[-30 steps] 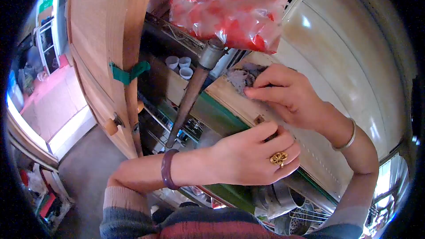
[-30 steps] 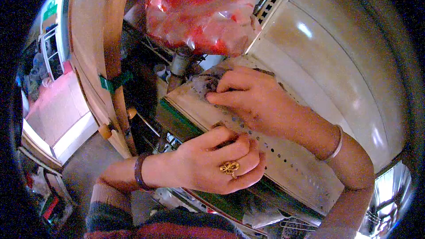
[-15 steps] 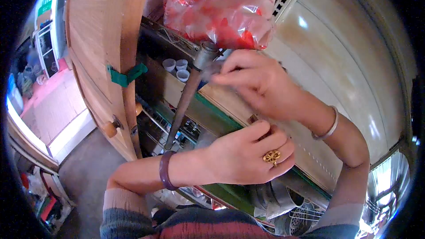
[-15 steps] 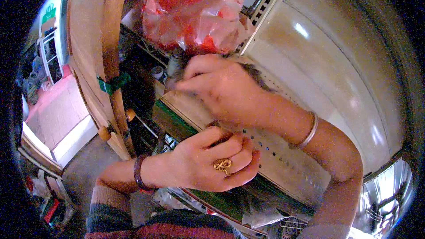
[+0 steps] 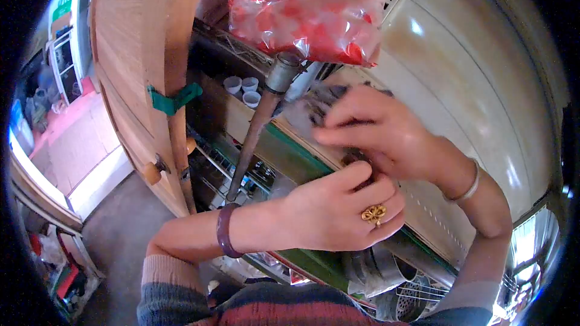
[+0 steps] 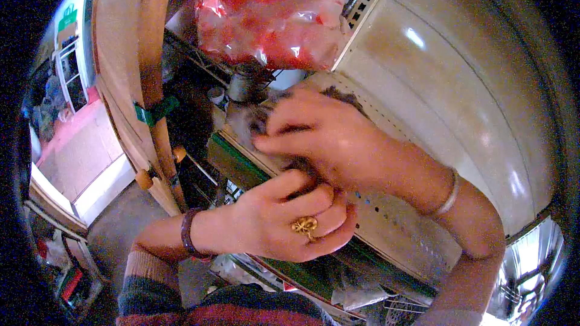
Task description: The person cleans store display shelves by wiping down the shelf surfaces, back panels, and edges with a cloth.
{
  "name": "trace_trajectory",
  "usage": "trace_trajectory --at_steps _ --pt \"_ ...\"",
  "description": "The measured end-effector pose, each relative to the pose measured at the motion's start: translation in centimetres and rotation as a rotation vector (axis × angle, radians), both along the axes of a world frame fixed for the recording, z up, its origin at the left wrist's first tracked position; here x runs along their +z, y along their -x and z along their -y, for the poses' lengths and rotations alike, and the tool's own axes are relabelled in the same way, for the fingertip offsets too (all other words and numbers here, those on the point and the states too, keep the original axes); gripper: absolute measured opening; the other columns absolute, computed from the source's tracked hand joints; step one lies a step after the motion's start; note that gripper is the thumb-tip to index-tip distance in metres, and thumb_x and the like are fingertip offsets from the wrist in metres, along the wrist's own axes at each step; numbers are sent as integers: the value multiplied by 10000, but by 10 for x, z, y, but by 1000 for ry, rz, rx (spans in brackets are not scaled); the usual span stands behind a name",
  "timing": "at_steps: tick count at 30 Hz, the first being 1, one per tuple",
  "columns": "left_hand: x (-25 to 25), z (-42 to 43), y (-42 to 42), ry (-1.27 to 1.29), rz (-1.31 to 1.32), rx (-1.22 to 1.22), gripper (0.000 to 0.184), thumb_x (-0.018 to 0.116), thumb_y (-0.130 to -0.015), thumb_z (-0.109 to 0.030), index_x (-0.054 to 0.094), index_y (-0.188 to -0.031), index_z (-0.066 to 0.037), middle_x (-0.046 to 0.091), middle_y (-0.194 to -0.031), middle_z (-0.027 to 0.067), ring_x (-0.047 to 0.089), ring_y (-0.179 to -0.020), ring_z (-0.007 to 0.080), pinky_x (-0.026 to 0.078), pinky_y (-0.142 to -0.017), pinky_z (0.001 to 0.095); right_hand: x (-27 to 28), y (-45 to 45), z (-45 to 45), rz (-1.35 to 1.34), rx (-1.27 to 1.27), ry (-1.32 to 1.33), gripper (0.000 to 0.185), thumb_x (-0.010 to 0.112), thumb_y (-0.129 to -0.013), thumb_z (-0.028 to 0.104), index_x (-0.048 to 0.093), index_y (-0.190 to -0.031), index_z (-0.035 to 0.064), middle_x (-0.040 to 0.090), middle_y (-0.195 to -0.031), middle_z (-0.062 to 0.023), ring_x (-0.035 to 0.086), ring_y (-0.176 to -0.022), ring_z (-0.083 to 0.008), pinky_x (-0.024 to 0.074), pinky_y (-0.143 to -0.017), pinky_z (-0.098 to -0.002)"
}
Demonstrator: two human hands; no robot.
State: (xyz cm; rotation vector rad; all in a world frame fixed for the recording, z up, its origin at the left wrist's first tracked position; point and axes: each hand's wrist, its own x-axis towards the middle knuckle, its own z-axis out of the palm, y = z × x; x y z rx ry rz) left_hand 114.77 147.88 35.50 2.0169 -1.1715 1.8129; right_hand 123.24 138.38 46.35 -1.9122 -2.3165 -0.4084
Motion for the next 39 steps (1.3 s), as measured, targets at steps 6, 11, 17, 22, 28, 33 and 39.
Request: trace_trajectory --at_steps 6,11,17,22,28,33,39 --pt "0 2 0 32 -2 -7 288 611 -588 -190 633 -870 -134 548 -871 1 527 -858 160 447 -714 269 4 -10 -12 121 -18 35 425 631 -662 33 628 -1086 69 569 -907 -71 533 -807 -253 436 -711 -347" --pt "-3 3 -2 60 32 -1 301 607 -604 -197 637 -898 -145 560 -925 2 532 -890 143 448 -722 252 11 7 9 -23 -28 130 345 598 -699 129 633 -1036 62 545 -885 -77 538 -872 -272 454 -740 -358" --pt "0 5 -1 62 89 -26 320 603 -608 -200 638 -921 -141 558 -933 -13 536 -861 125 441 -717 242 11 -10 -26 141 -33 142 362 589 -750 105 606 -1112 90 552 -944 -76 538 -909 -267 446 -780 -361" --pt "0 -1 1 23 17 -38 307 612 -612 -190 642 -914 -144 535 -880 -17 531 -817 121 441 -692 244 2 -24 12 -71 -95 70 398 528 -790 -19 584 -1168 89 541 -1080 -112 513 -1008 -271 422 -877 -366" --pt "4 -2 2 12 -6 -50 268 653 -621 -151 649 -889 -145 539 -852 -16 534 -800 117 440 -680 255 -3 -96 83 -30 -688 -3 370 551 -826 63 555 -1195 38 512 -1218 -117 485 -1134 -266 396 -966 -353" --pt "5 -1 4 6 -8 -49 245 682 -634 -127 655 -877 -150 550 -865 -19 539 -807 118 442 -686 263 53 -87 83 -867 -807 -234 467 571 -846 136 464 -1292 45 487 -1280 -116 502 -1126 -208 406 -964 -335" --pt "1 -1 2 8 35 -7 242 678 -644 -136 659 -884 -160 551 -878 -22 541 -836 121 439 -697 261 36 -82 101 -579 -1010 -169 539 580 -877 240 395 -1346 49 490 -1264 -137 482 -1149 -225 382 -985 -340"
